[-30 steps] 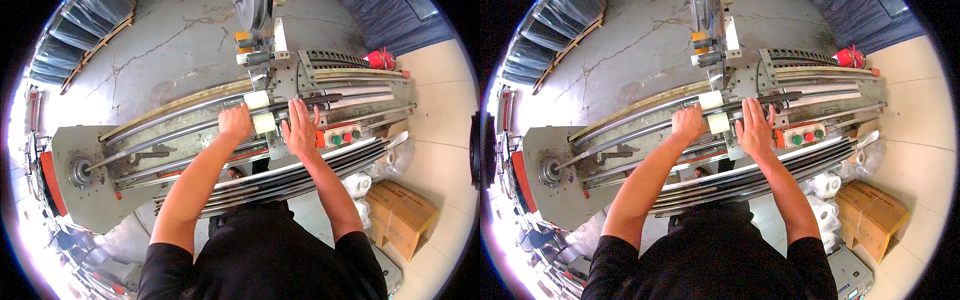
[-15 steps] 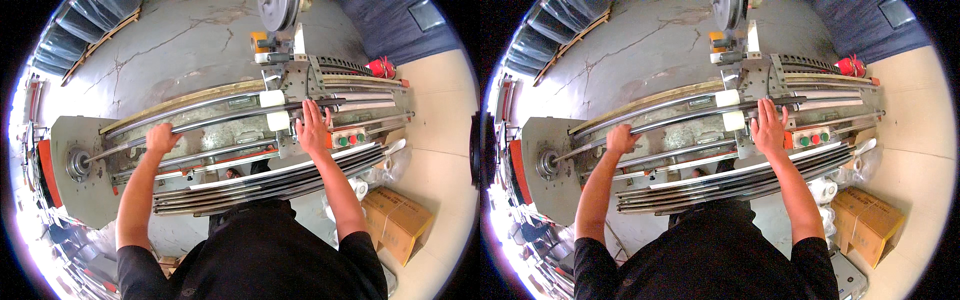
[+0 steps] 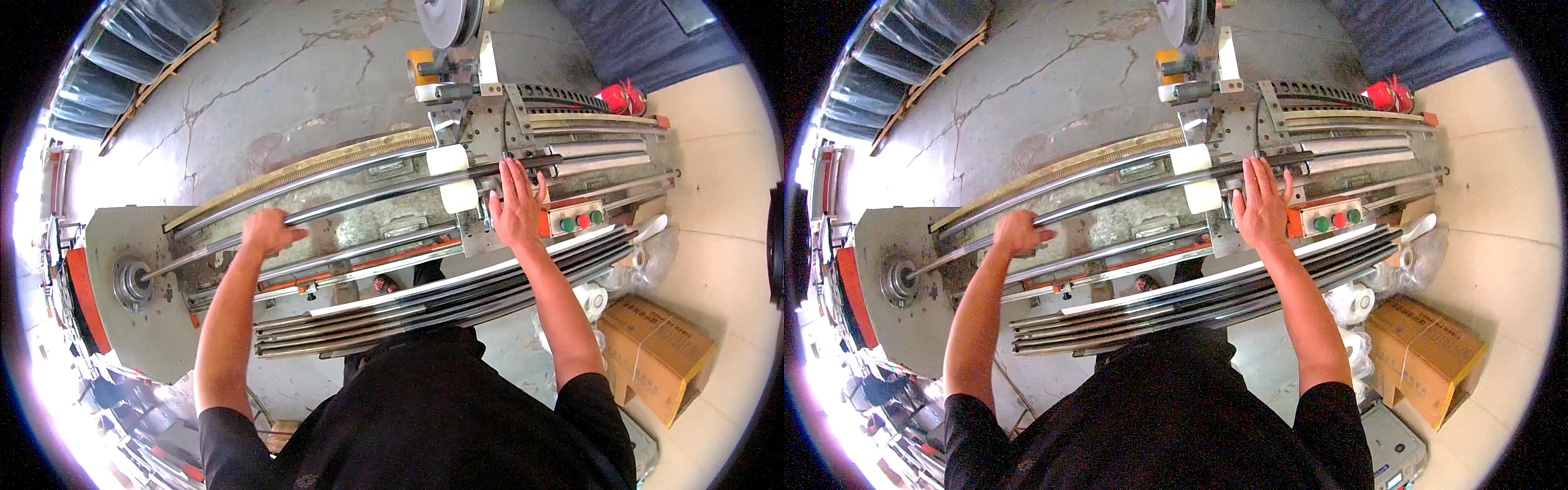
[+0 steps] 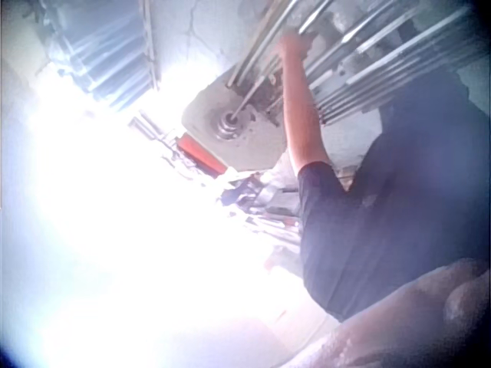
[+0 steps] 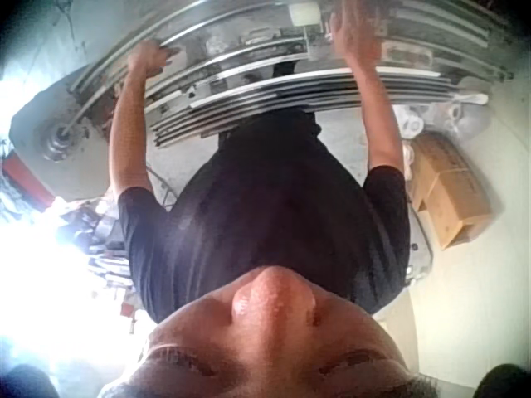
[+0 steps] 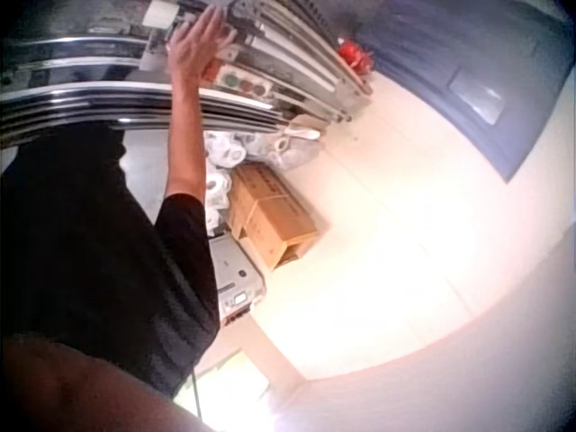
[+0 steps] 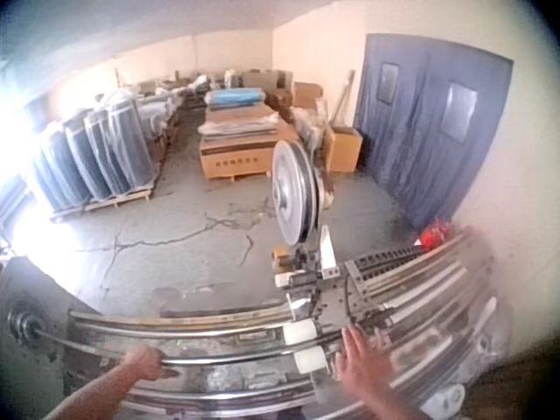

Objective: The person repeatedly picks up long metal rods, aligns them on a machine, and secures them with white plastic connectors. The person stacks the assembled rods on the machine's rack. The task is performed in a workshop with various tools and materials visible.

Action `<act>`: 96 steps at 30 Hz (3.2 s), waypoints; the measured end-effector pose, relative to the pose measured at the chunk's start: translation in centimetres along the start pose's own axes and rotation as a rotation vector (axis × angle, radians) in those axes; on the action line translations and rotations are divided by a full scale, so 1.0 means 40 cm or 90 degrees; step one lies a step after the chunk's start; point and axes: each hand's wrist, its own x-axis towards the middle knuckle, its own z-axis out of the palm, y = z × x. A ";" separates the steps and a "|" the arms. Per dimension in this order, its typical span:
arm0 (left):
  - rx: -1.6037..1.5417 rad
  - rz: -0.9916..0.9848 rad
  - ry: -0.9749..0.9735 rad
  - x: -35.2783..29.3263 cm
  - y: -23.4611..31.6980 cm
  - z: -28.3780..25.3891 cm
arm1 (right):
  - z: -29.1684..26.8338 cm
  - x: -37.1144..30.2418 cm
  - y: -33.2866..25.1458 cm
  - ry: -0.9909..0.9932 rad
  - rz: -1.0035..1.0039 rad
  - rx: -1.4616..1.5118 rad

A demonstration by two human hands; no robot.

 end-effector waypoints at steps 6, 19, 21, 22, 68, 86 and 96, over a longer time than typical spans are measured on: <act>0.008 0.161 0.059 0.065 0.293 -0.001 | 0.007 -0.002 -0.003 0.007 -0.004 0.001; -0.046 0.222 0.222 0.066 0.471 0.048 | -0.018 0.020 -0.011 -0.019 -0.052 0.008; -0.032 0.198 0.227 0.059 0.376 0.061 | -0.029 0.021 -0.011 -0.016 -0.055 0.005; -0.031 0.194 0.238 0.049 0.316 0.067 | -0.029 0.020 -0.010 -0.017 -0.051 0.002; -0.022 -0.009 0.216 0.040 0.238 0.090 | -0.004 0.011 0.042 -0.060 -0.043 0.110; -0.011 0.111 0.123 0.084 0.555 0.016 | 0.007 0.014 0.032 -0.050 -0.058 0.096; -0.074 0.154 0.292 0.047 0.430 0.100 | 0.045 0.176 0.064 -0.066 0.127 0.368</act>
